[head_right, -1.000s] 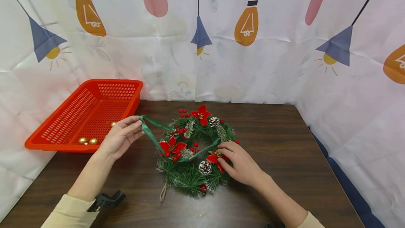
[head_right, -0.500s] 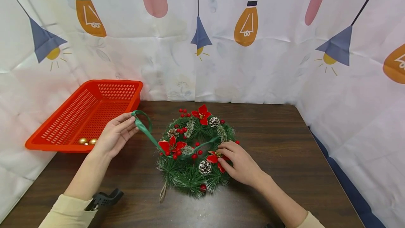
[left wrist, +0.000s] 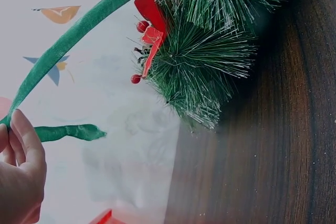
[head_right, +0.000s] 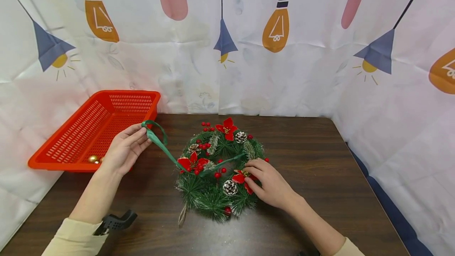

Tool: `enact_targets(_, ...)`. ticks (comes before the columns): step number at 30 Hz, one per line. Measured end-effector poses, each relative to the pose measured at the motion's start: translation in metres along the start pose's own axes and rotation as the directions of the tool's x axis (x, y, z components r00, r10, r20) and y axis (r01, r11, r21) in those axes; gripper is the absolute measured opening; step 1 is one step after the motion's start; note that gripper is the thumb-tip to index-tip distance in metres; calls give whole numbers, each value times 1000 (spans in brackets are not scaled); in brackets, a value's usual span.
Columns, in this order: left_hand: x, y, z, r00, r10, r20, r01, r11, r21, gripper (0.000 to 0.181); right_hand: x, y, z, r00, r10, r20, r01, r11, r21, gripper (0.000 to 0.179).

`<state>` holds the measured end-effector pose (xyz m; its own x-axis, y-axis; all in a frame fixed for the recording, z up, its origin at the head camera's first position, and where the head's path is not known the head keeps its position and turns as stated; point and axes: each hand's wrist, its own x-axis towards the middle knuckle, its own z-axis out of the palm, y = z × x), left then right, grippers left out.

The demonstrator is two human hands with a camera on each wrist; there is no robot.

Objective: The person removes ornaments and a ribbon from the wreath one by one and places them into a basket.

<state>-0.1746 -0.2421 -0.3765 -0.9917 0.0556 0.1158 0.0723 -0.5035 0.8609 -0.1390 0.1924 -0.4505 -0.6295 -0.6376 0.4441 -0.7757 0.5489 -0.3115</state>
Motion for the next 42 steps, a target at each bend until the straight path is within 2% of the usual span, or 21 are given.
enact_targets(13,4,10,-4,999,35,-35,-36,999,-34,12,-1,3,2,1000,-9,-26,9,1000,-6,26)
enact_targets(24,6,23,-9,995,60,-85,-73,985,-156,12,0,3,2,1000,-5,-11,5,1000,-5,24)
enact_targets(33,7,31,-11,992,84,-99,-100,981,-169,12,2,2,2,1000,-8,-22,8,1000,-4,25)
enact_targets(42,5,41,-14,979,85,-187,-135,953,-271,10,2,1,1,1000,16,5,-16,1000,-6,25)
